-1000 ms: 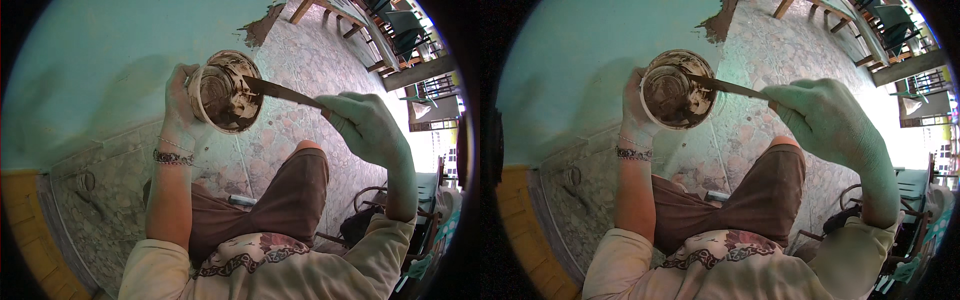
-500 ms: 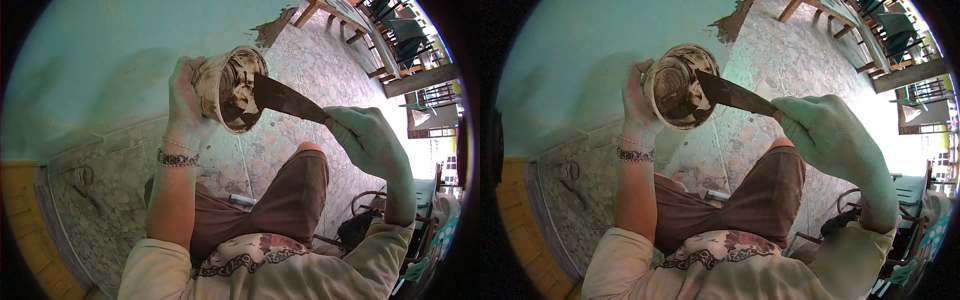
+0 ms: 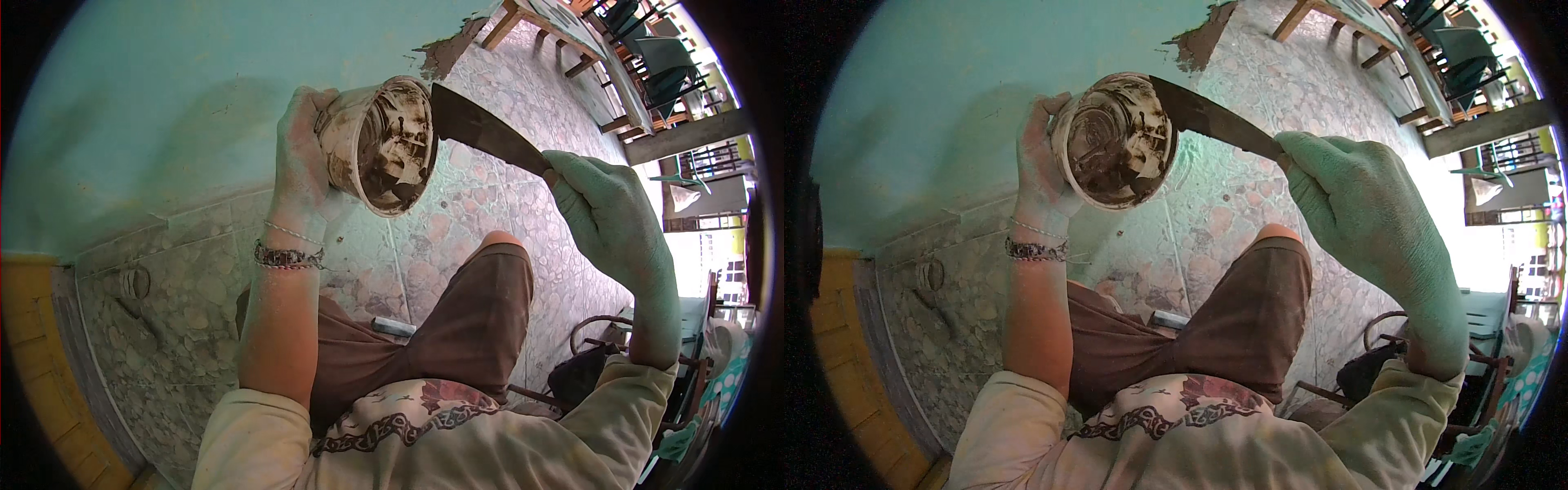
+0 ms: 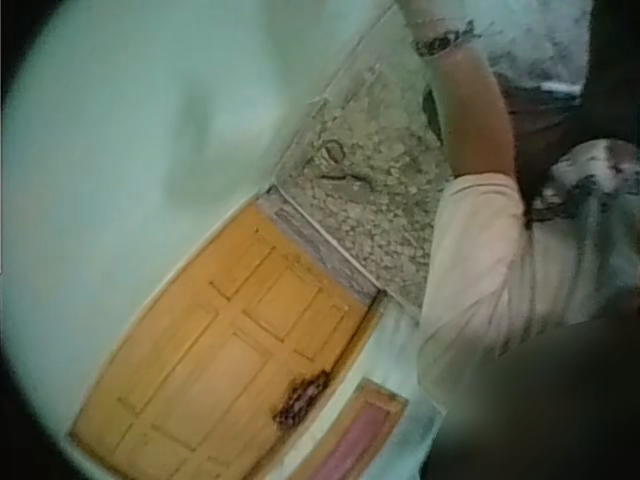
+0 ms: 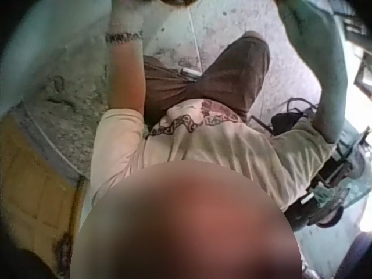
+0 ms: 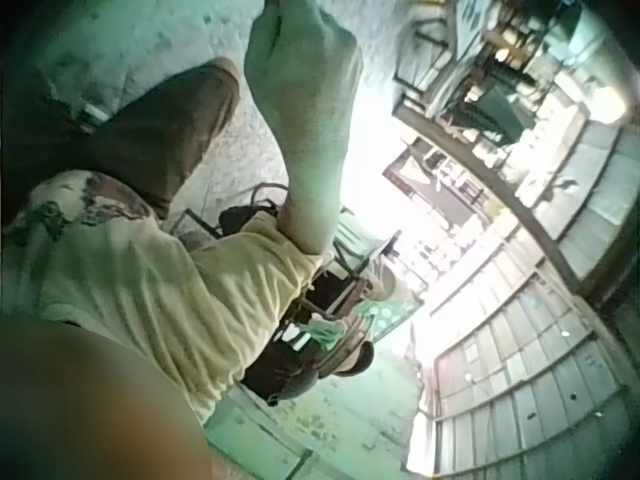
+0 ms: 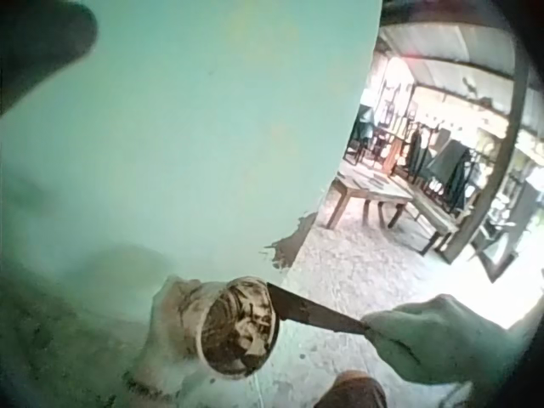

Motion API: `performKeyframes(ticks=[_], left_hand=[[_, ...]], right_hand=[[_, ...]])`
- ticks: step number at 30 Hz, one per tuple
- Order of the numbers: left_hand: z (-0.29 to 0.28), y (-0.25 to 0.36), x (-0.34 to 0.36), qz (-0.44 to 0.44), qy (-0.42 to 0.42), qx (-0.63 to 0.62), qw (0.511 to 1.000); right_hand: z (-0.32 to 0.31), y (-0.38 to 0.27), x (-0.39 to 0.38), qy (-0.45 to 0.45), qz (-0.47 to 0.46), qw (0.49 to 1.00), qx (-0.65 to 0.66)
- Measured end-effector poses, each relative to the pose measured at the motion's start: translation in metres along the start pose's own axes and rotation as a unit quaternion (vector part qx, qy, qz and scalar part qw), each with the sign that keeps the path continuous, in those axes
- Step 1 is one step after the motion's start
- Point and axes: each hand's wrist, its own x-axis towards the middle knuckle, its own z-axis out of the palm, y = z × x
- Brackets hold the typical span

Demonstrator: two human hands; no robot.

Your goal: Applying plaster or filler material to a damaged section of a wall using a putty knife.

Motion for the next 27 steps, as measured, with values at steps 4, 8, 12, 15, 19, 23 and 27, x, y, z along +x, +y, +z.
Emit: performKeyframes(ticks=[4,8,12,15,19,23,27], left_hand=[[0.002,-0.005,0.005,0.015,0.049,0.024,0.998],[-0.002,-0.005,0.009,0.045,0.072,0.059,0.995],[-0.001,-0.005,0.009,0.053,0.081,0.057,0.994],[0.000,-0.003,0.007,0.075,0.073,0.052,0.993],[0.001,0.000,0.005,0.060,0.046,0.006,0.997],[0.000,-0.002,0.008,0.072,0.083,0.005,0.994],[0.003,0.000,0.006,0.019,0.048,-0.020,0.998]], right_hand=[[0.000,-0.006,-0.001,-0.058,0.030,0.997,0.043],[0.001,-0.011,-0.003,-0.091,0.092,0.986,0.105],[-0.002,-0.019,-0.004,-0.110,0.108,0.979,0.130],[0.000,-0.021,-0.007,-0.109,0.090,0.980,0.138],[-0.009,-0.028,-0.004,-0.088,0.113,0.975,0.171],[-0.008,-0.022,0.006,-0.062,0.078,0.989,0.113],[0.003,-0.014,0.007,-0.077,0.083,0.987,0.117]])
